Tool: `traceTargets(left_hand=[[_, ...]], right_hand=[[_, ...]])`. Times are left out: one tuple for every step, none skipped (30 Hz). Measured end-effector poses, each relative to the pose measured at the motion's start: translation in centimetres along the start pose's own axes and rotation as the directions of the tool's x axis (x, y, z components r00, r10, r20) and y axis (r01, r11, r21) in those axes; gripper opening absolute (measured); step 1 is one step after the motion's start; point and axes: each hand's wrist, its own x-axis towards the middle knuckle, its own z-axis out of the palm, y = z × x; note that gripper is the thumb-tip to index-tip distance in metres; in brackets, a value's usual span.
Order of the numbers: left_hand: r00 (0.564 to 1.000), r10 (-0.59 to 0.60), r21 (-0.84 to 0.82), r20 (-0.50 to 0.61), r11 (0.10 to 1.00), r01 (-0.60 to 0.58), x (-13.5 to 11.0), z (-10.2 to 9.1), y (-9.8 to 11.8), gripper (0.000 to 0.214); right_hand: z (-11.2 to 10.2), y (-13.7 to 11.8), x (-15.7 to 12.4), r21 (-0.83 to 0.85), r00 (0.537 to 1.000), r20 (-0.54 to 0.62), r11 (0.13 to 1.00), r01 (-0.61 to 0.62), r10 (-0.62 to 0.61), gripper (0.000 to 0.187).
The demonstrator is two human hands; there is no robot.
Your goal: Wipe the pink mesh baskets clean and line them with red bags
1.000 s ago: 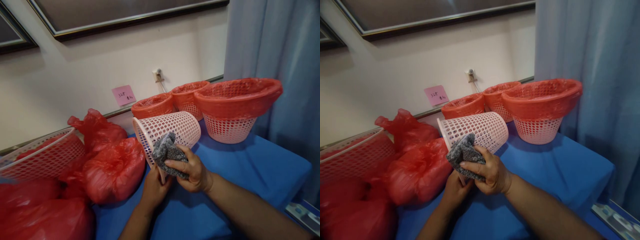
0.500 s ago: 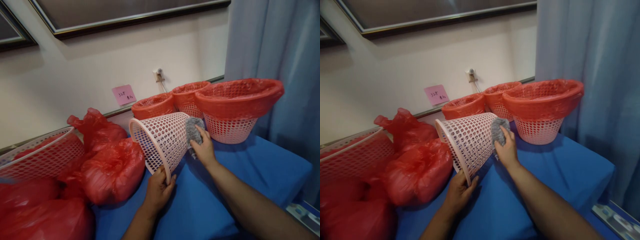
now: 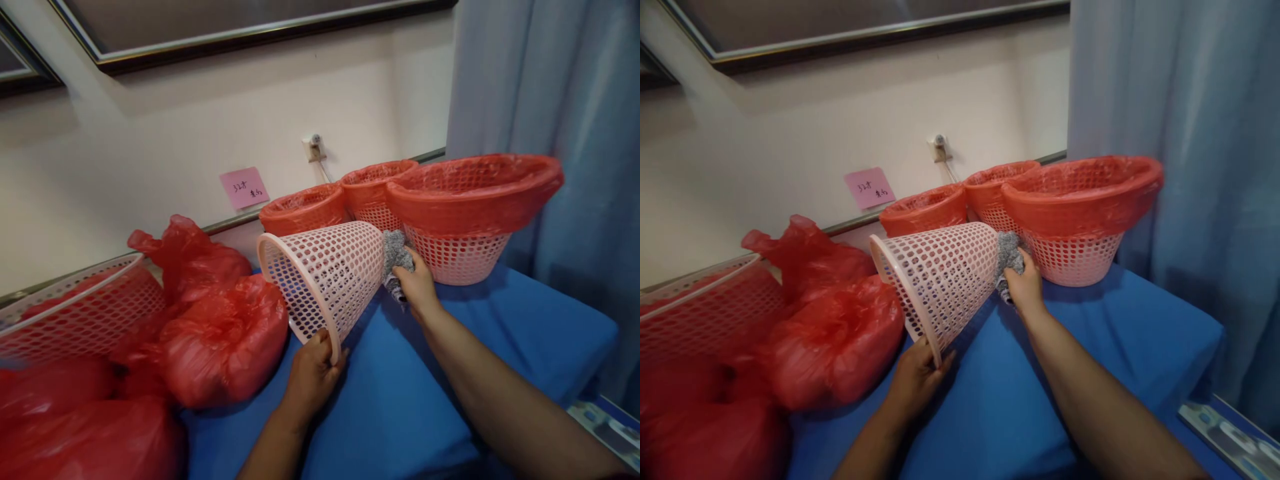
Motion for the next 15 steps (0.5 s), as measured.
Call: traceTargets(left_hand=[[1.000, -0.021, 0.019, 0.017, 1.000, 0.021, 0.0, 0.2, -0.1, 0.019], [0.999, -0.043, 0.036, 0.030, 0.998, 0.042, 0.0, 0.3, -0.3, 0.018], [0.997, -0.064, 0.047, 0.042, 0.997, 0.062, 0.0, 0.4, -0.4, 0.018], [0.996, -0.080, 0.053, 0.050, 0.996, 0.077, -0.1, 0.5, -0.5, 0.019], [0.995, -0.089, 0.051, 0.053, 0.995, 0.086, -0.1, 0.5, -0.5, 0.019], [0.995, -0.089, 0.043, 0.052, 0.995, 0.087, -0.1, 0.4, -0.5, 0.019], [0.996, -0.083, 0.025, 0.046, 0.996, 0.082, -0.1, 0.2, -0.4, 0.019], [0.997, -0.071, -0.005, 0.030, 0.997, 0.071, -0.1, 0.0, -0.2, 0.022], [0.998, -0.055, -0.046, -0.001, 0.997, 0.055, 0.0, -0.2, 0.1, 0.027], [0.998, -0.039, -0.094, -0.044, 0.995, 0.034, 0.0, -0.5, 0.4, 0.032], [0.995, -0.023, -0.146, -0.096, 0.989, 0.009, 0.0, -0.7, 0.7, 0.035], [0.988, -0.014, -0.193, -0.152, 0.981, -0.015, 0.1, -0.9, 1.1, 0.035], [0.980, -0.012, -0.231, -0.200, 0.972, -0.035, 0.1, -1.1, 1.4, 0.035], [0.973, -0.015, -0.257, -0.231, 0.965, -0.046, 0.1, -1.1, 1.7, 0.035], [0.971, -0.020, -0.270, -0.240, 0.962, -0.047, 0.0, -1.2, 1.9, 0.035]], right_hand=[[-0.1, -0.2, -0.2, 0.009, 1.000, 0.002, 1.000, -0.015, 0.015, 0.063], [-0.3, -0.7, -0.8, 0.004, 0.999, 0.008, 0.999, 0.036, -0.036, 0.063], [-0.4, -1.4, -2.0, -0.005, 0.988, 0.031, 0.988, 0.154, -0.154, 0.063], [-0.6, -2.3, -3.4, 0.002, 0.943, 0.082, 0.946, 0.325, -0.324, 0.061], [-0.8, -3.2, -4.9, 0.039, 0.855, 0.155, 0.868, 0.496, -0.495, 0.061], [-1.0, -4.1, -6.5, 0.116, 0.735, 0.241, 0.770, 0.627, -0.634, 0.062], [-1.1, -4.9, -7.8, 0.202, 0.624, 0.294, 0.685, 0.700, -0.724, 0.065], [-1.2, -5.5, -9.0, 0.276, 0.533, 0.330, 0.619, 0.735, -0.780, 0.067], [-1.3, -5.9, -9.7, 0.329, 0.474, 0.347, 0.578, 0.747, -0.809, 0.069], [-1.3, -6.1, -10.2, 0.354, 0.447, 0.356, 0.561, 0.748, -0.821, 0.069], [-1.2, -6.1, -10.3, 0.353, 0.445, 0.365, 0.564, 0.747, -0.818, 0.068], [-1.1, -5.9, -10.0, 0.326, 0.464, 0.370, 0.581, 0.746, -0.805, 0.066], [-0.9, -5.5, -9.5, 0.271, 0.515, 0.366, 0.618, 0.738, -0.775, 0.063], [-0.7, -5.0, -8.7, 0.194, 0.600, 0.343, 0.679, 0.708, -0.723, 0.060], [-0.4, -4.4, -7.7, 0.108, 0.706, 0.294, 0.756, 0.645, -0.644, 0.057]])
